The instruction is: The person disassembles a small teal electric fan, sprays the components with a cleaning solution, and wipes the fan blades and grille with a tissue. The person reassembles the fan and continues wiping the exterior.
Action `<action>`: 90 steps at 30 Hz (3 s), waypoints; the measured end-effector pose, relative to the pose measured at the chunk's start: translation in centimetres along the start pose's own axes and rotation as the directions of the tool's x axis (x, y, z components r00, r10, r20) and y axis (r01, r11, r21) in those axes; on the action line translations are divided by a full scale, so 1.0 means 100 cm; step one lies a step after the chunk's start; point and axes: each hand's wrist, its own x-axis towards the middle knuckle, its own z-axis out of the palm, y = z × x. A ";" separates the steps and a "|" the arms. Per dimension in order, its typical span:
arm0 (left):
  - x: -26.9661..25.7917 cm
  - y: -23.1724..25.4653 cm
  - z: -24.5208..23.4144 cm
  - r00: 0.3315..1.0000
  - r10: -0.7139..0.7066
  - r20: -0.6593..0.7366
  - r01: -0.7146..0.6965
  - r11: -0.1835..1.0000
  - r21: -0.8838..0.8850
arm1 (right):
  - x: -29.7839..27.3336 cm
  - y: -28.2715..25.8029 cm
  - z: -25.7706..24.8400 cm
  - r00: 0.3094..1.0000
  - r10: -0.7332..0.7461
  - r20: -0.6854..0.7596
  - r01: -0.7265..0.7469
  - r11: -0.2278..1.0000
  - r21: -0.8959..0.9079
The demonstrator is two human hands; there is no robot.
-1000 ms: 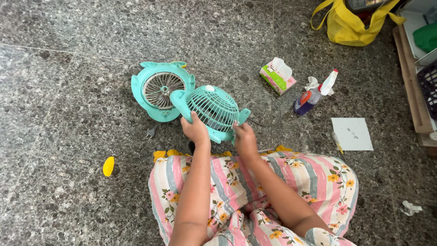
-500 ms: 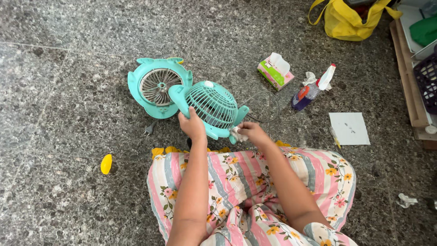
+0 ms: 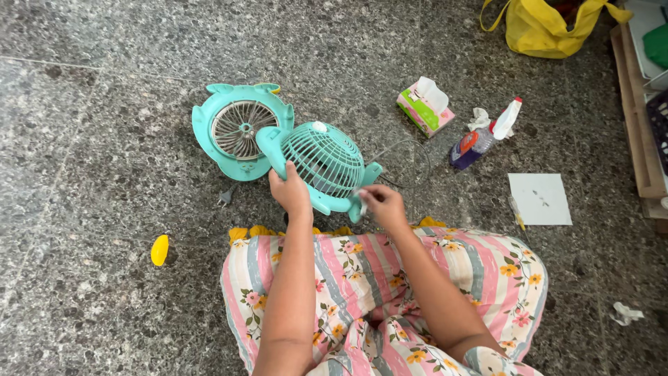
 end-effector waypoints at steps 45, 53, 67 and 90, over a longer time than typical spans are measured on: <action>0.009 -0.043 0.009 0.981 0.134 -0.140 -0.151 0.982 -0.117 | -0.022 -0.011 0.040 0.720 -0.673 -0.170 0.548 0.701 -0.455; 0.047 -0.047 -0.002 0.991 -0.042 -0.124 0.014 0.975 -0.222 | 0.032 0.039 -0.014 0.954 0.060 -0.295 0.054 0.930 0.364; 0.038 -0.042 0.000 0.997 0.013 -0.077 -0.029 0.977 -0.212 | 0.016 -0.017 0.028 0.740 -0.641 -0.204 0.560 0.755 -0.342; 0.008 -0.028 -0.002 0.987 0.151 -0.059 -0.146 0.986 0.074 | -0.012 0.008 0.050 0.901 -0.277 -0.334 0.204 0.950 -0.239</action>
